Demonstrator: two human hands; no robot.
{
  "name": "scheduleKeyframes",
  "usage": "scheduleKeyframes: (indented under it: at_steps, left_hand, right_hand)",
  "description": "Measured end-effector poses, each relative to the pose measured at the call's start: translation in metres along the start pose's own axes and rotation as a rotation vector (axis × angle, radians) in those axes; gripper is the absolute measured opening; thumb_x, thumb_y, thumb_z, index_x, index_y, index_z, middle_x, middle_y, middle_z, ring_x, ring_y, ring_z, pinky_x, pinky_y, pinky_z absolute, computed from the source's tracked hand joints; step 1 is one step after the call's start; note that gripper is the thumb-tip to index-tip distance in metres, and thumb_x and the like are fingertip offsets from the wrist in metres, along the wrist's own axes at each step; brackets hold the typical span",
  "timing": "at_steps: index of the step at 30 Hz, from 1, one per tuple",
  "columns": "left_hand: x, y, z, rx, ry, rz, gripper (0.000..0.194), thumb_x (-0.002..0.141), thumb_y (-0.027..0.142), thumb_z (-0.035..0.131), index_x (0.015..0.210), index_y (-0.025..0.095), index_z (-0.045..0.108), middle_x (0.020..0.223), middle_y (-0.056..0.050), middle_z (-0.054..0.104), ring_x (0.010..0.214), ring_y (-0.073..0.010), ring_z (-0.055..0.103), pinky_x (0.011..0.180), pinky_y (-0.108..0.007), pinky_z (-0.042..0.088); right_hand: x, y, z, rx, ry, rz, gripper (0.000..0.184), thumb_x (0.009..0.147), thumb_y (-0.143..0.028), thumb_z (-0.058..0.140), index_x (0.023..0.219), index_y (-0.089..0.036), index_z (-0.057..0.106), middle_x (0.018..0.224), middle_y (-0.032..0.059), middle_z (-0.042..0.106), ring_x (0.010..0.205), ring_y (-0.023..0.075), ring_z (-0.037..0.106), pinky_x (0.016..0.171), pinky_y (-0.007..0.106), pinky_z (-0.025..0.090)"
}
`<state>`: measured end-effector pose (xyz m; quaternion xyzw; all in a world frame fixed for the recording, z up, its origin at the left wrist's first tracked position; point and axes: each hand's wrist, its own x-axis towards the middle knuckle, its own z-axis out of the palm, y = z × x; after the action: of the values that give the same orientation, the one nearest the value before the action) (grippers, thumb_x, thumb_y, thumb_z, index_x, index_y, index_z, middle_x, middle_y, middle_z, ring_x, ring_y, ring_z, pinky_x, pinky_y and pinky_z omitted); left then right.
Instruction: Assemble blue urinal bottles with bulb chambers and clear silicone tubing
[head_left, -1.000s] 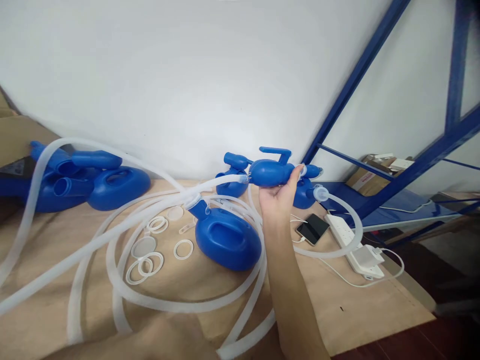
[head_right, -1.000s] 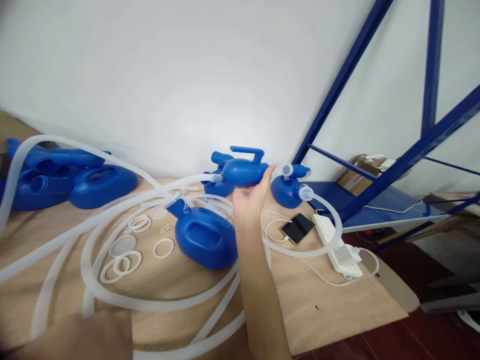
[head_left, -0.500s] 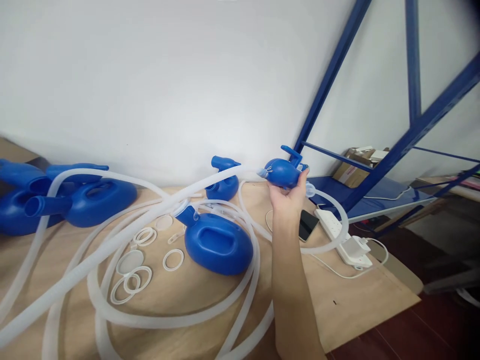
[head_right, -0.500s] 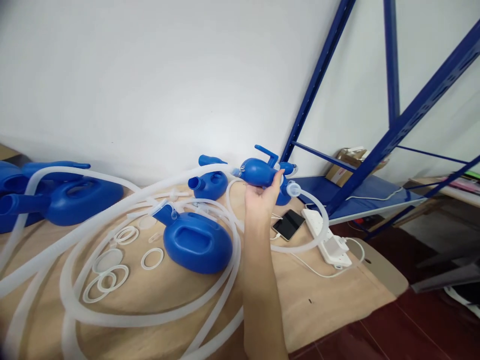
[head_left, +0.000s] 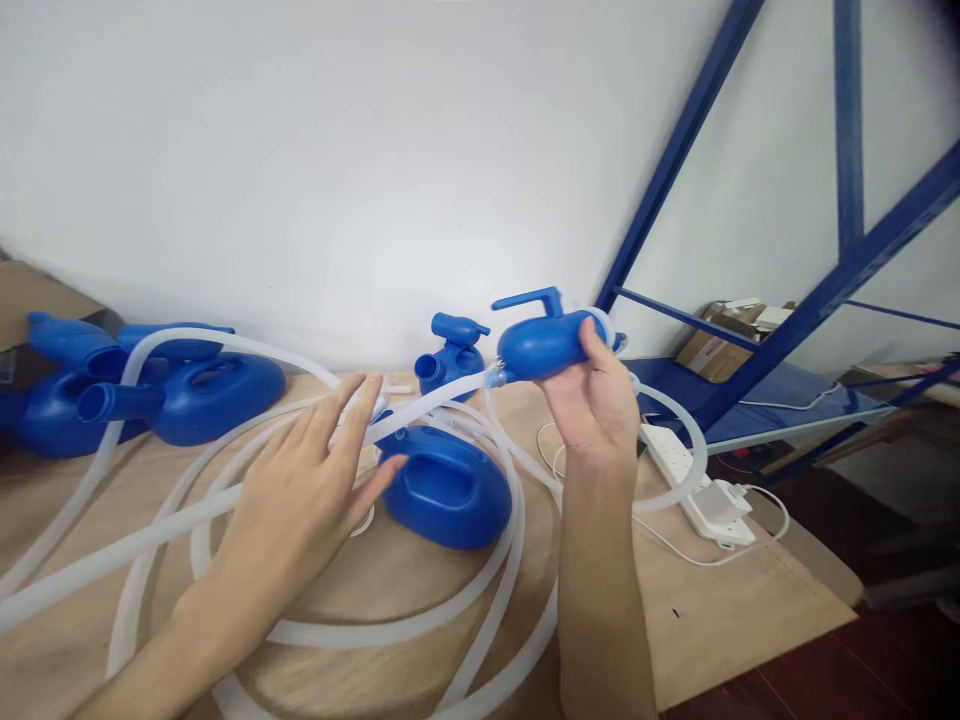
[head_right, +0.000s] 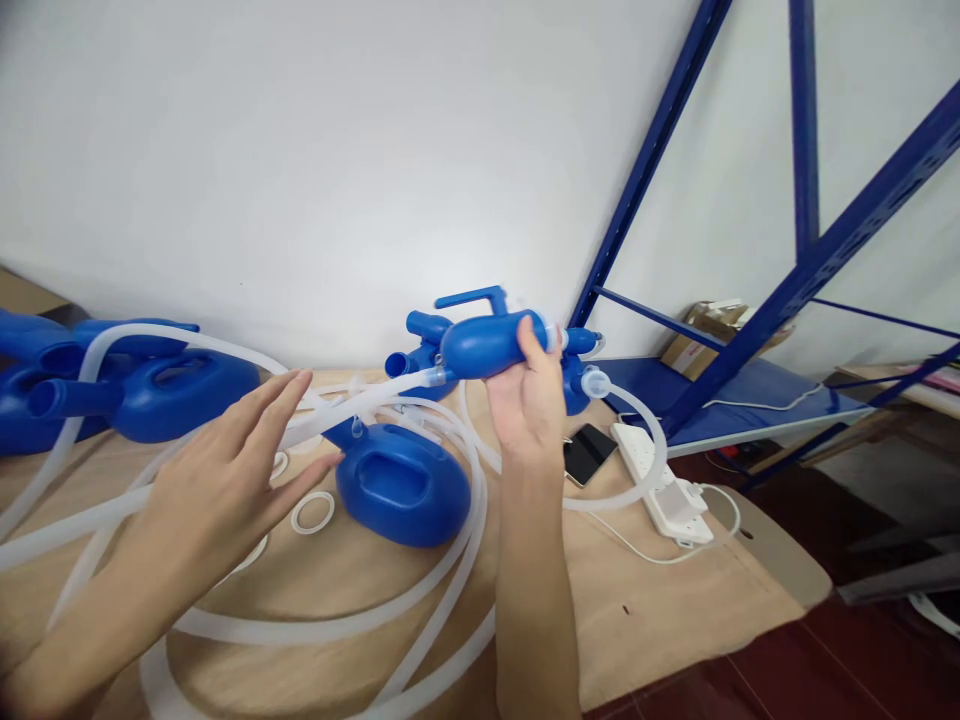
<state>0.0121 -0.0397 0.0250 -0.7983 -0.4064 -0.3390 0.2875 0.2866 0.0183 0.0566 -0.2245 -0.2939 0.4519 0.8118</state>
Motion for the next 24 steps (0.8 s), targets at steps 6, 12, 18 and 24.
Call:
scheduleKeyframes:
  at_steps: [6,12,18,24]
  left_hand:
    - [-0.006,0.008,0.011,0.176,-0.033,0.1,0.035,0.106,0.023,0.055,0.138,0.013,0.061,0.105,-0.008,0.079,0.066,-0.0223,0.071,0.055,-0.035,0.039]
    - [-0.003,-0.003,0.018,-0.002,-0.001,0.01,0.032,0.11,0.035,0.046,0.115,0.015,0.071,0.075,-0.003,0.075,0.052,-0.0188,0.063,0.051,-0.033,0.033]
    - [0.004,0.0,0.008,-0.764,-0.257,-0.436,0.037,0.108,0.042,0.039,0.091,0.02,0.065,0.058,0.005,0.054,0.05,-0.0125,0.051,0.052,-0.026,0.036]
    - [0.0,0.014,0.038,-1.235,-0.474,-0.776,0.052,0.098,0.069,0.042,0.088,0.019,0.056,0.061,0.007,0.039,0.051,-0.0112,0.037,0.047,-0.024,0.028]
  right_hand:
    - [-0.033,0.021,0.035,-0.138,-0.149,0.172,0.107,0.086,-0.018,0.072,0.165,-0.042,0.005,0.153,0.0048,0.056,0.145,0.0239,0.053,0.116,0.059,0.048]
    - [-0.042,0.016,0.031,-0.61,-0.373,-0.05,0.124,0.089,-0.047,0.076,0.165,-0.042,-0.021,0.159,0.0074,0.047,0.146,0.0284,0.05,0.121,0.055,0.043]
    - [-0.024,-0.003,-0.005,-1.071,-0.558,0.026,0.132,0.092,-0.057,0.072,0.156,-0.035,-0.041,0.146,0.0119,0.059,0.135,0.029,0.059,0.116,0.058,0.045]
    - [-0.008,-0.009,-0.036,-1.422,-0.798,0.343,0.144,0.083,-0.071,0.075,0.159,-0.022,-0.037,0.143,0.0208,0.062,0.132,0.0382,0.062,0.11,0.059,0.049]
